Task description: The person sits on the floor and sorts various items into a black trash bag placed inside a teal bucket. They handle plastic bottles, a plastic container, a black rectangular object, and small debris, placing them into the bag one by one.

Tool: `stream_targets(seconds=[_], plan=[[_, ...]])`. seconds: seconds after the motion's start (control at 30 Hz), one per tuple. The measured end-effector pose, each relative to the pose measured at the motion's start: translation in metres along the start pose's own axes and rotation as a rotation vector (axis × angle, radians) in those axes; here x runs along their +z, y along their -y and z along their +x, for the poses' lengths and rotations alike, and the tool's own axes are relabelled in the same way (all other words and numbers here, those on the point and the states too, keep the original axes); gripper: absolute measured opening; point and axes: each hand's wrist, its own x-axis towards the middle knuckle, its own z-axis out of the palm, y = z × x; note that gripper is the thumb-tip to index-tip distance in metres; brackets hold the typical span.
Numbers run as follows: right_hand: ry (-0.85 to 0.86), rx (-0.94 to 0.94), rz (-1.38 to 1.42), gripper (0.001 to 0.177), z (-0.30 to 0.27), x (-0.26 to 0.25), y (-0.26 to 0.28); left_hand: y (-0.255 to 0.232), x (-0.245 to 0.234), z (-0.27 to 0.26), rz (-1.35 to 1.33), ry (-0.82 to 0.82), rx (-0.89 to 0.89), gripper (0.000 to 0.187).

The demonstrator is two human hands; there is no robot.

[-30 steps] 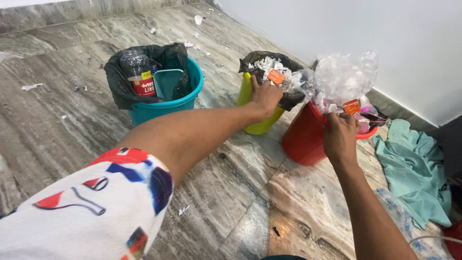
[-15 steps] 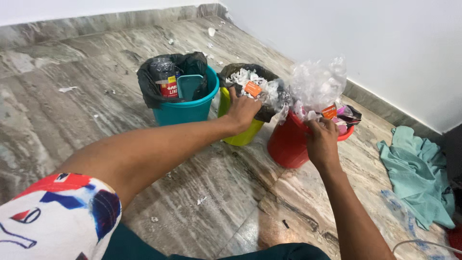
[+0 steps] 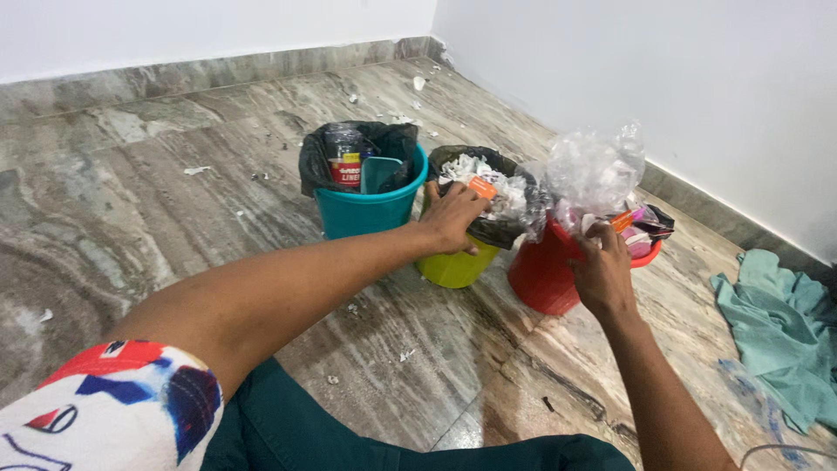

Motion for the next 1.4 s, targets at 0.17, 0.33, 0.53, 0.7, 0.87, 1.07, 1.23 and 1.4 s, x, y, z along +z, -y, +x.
stream_targets(seconds=[0.17, 0.33, 0.53, 0.7, 0.87, 1.07, 1.23, 1.4], plan=[[0.033, 0.144, -0.235, 0.065, 0.013, -0.021, 0.033, -0.008, -0.032, -0.009, -0.347, -0.303, -0.215, 0.073], [-0.148, 0.175, -0.039, 0.050, 0.028, -0.025, 0.085, -0.003, -0.046, -0.017, -0.784, -0.543, -0.279, 0.070], [-0.223, 0.179, 0.465, 0.032, 0.051, -0.026, 0.146, -0.001, -0.070, -0.043, -1.667, -0.380, -0.529, 0.061], [-0.226, 0.435, 1.484, 0.030, 0.073, -0.017, 0.184, -0.003, -0.083, -0.050, -2.290, -0.306, -0.341, 0.043], [-0.286, 0.564, 2.301, 0.052, 0.085, -0.011, 0.197, -0.006, -0.074, -0.036, -2.459, -0.411, -0.369, 0.036], [-0.399, 0.558, 2.507, 0.063, 0.097, -0.001, 0.206, -0.002, -0.057, -0.016, -2.561, -0.477, -0.374, 0.030], [-0.446, 0.608, 2.530, 0.064, 0.099, 0.010, 0.211, 0.006, -0.042, -0.013, -2.573, -0.504, -0.329, 0.034], [-0.479, 0.679, 2.528, 0.064, 0.098, 0.020, 0.217, 0.010, -0.032, -0.016, -2.577, -0.518, -0.419, 0.038]])
